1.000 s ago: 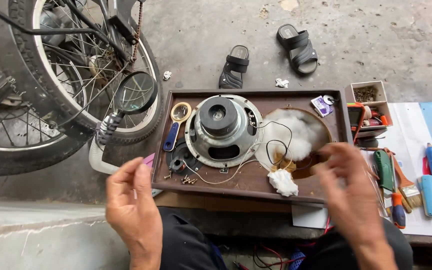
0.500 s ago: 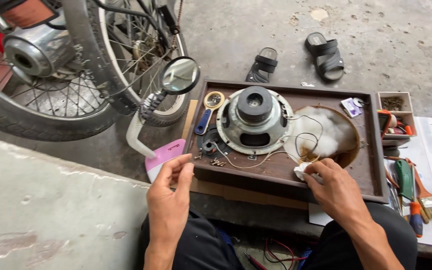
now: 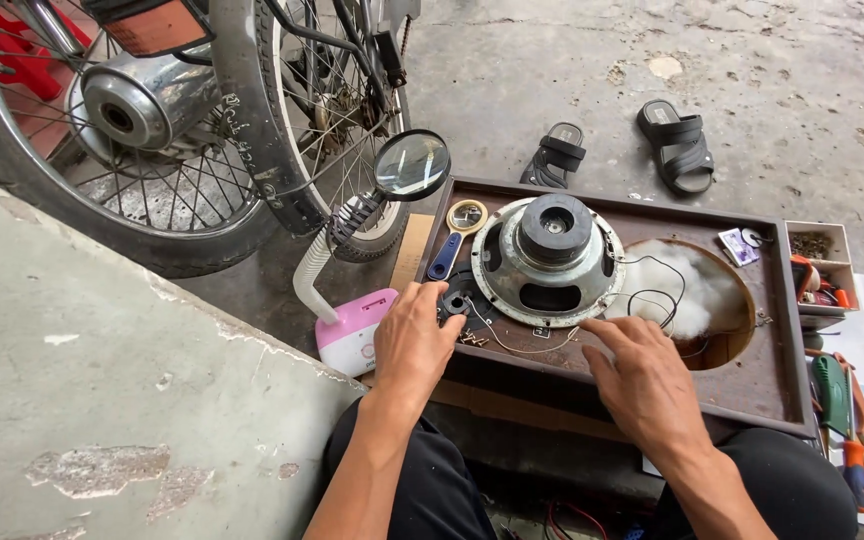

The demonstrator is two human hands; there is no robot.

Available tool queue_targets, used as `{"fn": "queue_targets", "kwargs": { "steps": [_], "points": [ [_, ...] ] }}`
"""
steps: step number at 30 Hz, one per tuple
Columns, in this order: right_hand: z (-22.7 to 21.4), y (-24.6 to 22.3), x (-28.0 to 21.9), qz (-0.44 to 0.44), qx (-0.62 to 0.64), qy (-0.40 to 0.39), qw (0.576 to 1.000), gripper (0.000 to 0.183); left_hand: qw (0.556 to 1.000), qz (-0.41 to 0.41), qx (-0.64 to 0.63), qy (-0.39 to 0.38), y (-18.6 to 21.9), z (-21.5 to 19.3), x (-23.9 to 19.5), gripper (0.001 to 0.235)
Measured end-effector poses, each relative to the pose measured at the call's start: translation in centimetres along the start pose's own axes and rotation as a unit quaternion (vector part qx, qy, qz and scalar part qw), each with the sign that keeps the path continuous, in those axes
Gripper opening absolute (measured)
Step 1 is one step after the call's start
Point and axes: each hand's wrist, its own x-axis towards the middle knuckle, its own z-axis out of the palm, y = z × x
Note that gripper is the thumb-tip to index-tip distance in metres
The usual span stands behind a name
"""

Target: The person sits on the ground and repairs a speaker by hand. They connect wires to a small component, use a multimeter to test the connection, and then place the component into the speaker enclosure.

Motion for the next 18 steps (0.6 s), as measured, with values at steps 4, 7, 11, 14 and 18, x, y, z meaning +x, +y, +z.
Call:
{"fn": "queue_targets", "kwargs": {
  "steps": [4, 7, 11, 14, 18],
  "points": [
    [1.4, 1.1, 1.4, 0.005, -0.066, -0.091, 0.994, 0.032, 0.999, 0.0, 0.006, -0.05, -0.2, 1.2, 1.5, 0.056],
    [2.0, 0.8, 2.0, -0.026, -0.106, -0.106, 0.988, 0.022, 0.999, 0.007, 0.022, -0.049, -0.8, 2.6, 2.6, 0.051],
    [3.0, 2.0, 2.1, -0.054, -0.096, -0.084, 0.99, 0.015, 0.999, 0.008, 0.019, -0.049, -0.2, 2.9, 2.8, 0.039],
    [3.7, 3.1, 2.3, -0.101, -0.114, -0.065, 0.986, 0.006, 0.999, 0.012, 0.017, -0.044, -0.6, 3.8, 2.9, 0.039],
    [3.7, 4.2, 2.7, -0.157, -0.109, -0.039, 0.981, 0.004, 1.0, 0.024, 0.001, -0.004, 0.0, 3.1, 2.4, 0.038]
  ]
}}
